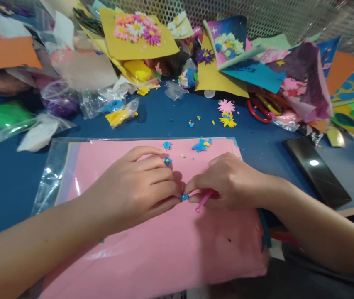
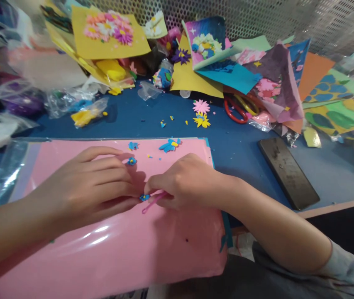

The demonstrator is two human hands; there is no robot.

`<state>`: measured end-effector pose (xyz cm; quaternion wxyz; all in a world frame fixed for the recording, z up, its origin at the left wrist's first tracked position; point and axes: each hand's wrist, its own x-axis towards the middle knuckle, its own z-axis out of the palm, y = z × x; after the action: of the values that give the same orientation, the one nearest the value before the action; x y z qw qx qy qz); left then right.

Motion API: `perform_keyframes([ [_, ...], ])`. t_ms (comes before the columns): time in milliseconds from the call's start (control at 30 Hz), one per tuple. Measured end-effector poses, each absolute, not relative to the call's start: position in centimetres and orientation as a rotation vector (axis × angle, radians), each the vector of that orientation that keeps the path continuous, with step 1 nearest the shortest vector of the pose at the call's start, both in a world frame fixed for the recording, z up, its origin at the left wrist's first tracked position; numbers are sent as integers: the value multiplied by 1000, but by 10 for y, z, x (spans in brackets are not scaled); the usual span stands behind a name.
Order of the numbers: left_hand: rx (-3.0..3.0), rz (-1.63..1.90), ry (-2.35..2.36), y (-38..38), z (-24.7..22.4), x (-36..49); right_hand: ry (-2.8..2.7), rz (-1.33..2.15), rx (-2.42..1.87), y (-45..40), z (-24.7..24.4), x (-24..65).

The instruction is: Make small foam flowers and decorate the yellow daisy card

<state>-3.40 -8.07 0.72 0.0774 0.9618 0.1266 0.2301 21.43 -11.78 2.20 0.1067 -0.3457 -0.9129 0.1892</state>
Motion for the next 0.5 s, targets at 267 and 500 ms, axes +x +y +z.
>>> perform_keyframes([
  [267, 2842, 655, 403, -79, 7, -34, -2616, 557, -1003, -117, 16, 214],
  [500, 2843, 646, 413, -79, 7, -33, -2614, 502, -978, -120, 15, 210],
])
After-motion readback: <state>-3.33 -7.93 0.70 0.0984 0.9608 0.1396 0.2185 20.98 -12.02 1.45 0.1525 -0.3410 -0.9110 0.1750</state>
